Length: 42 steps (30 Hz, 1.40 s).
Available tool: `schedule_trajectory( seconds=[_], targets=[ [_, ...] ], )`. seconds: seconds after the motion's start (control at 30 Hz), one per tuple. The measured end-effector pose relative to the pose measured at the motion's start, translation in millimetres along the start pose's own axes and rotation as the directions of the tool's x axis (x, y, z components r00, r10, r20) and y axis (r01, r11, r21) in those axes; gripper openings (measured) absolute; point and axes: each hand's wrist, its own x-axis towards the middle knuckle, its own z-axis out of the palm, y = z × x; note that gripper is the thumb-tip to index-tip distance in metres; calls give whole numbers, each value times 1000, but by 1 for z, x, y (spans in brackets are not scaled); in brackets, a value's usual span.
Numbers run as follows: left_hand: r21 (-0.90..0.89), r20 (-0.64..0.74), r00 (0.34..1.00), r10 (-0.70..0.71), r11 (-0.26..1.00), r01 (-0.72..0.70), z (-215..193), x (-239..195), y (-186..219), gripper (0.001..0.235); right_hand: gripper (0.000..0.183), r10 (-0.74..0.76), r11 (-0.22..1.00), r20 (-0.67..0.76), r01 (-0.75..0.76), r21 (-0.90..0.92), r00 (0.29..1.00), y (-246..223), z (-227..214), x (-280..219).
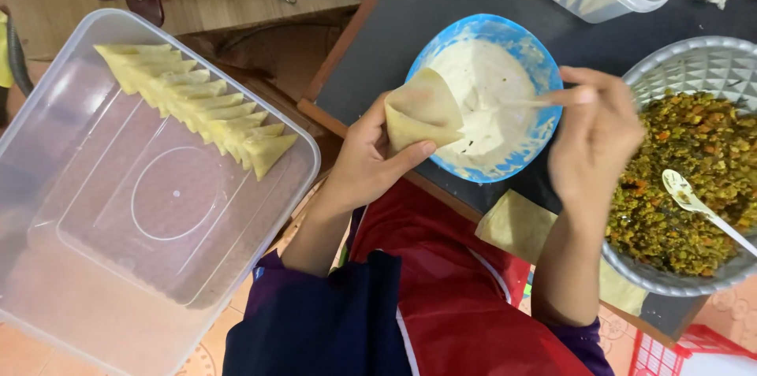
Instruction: The person folds triangular pastry sheets into cones, fills them with a vegetable mixture using a spoon, seals the edges with a white paste, and places the finished samosas into a clear plastic container. The process is repeated multiple times throughout the clip.
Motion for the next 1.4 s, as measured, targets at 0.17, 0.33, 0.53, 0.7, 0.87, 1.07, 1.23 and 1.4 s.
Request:
schedule_trajectory(
  seconds=[0.17, 0.33, 0.53, 0.7, 0.87, 1.07, 1.23, 1.4],
  targets=[
    [-13, -27, 1000, -11, 1000, 11, 1, 0, -6, 55, 31, -134, 951, 424, 236, -198, 896, -19, 24, -3],
    [24, -24, 1000, -10, 1000, 11, 2, 1, -5, 56, 44, -98, 988, 342, 131, -75, 934, -5, 0, -3],
    [-29, 95, 993, -63, 997, 66, 17, 2, -5, 63, 72, 96, 747, 205, -206, 632, 974, 0, -8, 6],
    [-120, 207, 954, -215, 963, 243, 35, -7, 7, 63, 71, -265, 752, 392, -66, 656, 881, -28, 19, 33],
    [-396, 206, 941, -267, 857, 330, 36, -8, 4, 65, 63, -226, 678, 296, -68, 732, 928, 7, 19, 10],
    [-640, 33, 976, -215, 745, 186, 56, -2, -27, 48, 70, -278, 904, -190, 324, 280, 941, 18, 37, -59],
    [-628, -124, 966, -226, 772, 100, 79, 5, -37, 45, 50, -333, 912, -246, 245, -329, 910, -17, 53, -105],
    [-493, -156, 977, -142, 869, 48, 68, 2, -36, 55, 35, -195, 971, -98, 206, 118, 976, -30, 40, -124]
  ],
)
